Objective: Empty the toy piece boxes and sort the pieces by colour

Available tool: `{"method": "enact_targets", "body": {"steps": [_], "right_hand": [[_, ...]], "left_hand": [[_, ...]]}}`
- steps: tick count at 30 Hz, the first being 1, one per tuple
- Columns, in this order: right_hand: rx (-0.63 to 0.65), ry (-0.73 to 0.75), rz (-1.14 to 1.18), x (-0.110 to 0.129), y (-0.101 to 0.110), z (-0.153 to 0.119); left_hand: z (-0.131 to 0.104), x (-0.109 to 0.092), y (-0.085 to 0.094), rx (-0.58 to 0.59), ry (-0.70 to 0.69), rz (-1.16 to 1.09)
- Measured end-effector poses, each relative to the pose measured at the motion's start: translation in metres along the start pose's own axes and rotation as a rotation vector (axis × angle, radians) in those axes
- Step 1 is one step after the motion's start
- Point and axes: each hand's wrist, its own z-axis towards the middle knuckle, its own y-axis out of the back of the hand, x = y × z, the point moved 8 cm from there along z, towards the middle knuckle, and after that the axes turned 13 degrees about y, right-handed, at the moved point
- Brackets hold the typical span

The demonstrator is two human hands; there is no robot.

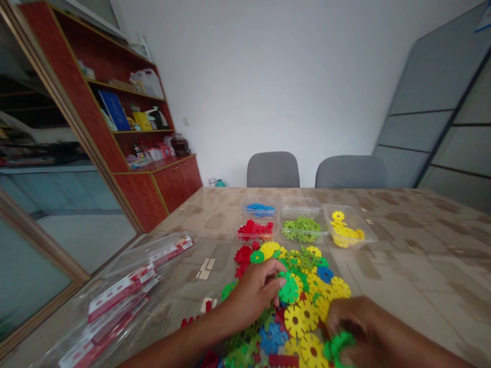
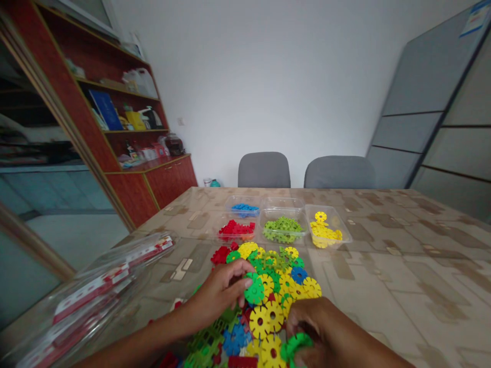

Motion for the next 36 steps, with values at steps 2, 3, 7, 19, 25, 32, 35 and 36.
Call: {"method": "enact_targets", "body": {"steps": [2, 3, 7, 19, 25, 32, 35, 36], "right_hand": [[-0.037, 0.005, 0.017, 0.008, 0.005, 0.018], [-0.061, 0.018, 0.024, 0.012, 0.008, 0.027], [-0.106, 0.106, 0.100, 0.020, 0.009, 0.058], [-0.104, 0.088, 0.242, 0.005, 0.013, 0.087], [-0.249, 0.049, -0.030, -0.013, 0.075, 0.100], [-0.517, -0.092, -0.430, -0.056, 0.189, 0.146], [-0.552, -0.205, -0.528, -0.082, 0.211, 0.172], [-0.546, -0.231, -0.542, -0.089, 0.213, 0.180]], "left_hand": [[0.000, 0.002, -0.006, 0.044, 0.038, -0.067], [0.000, 0.003, -0.009, 0.068, 0.053, -0.095], [-0.003, 0.001, -0.014, 0.118, 0.072, -0.166], [0.007, -0.001, 0.011, -0.007, 0.098, -0.155], [0.010, -0.009, 0.049, -0.174, 0.066, -0.113], [0.018, 0.001, 0.063, -0.235, 0.090, -0.143], [0.019, 0.006, 0.066, -0.252, 0.113, -0.145], [0.020, 0.008, 0.067, -0.254, 0.119, -0.143]]}}
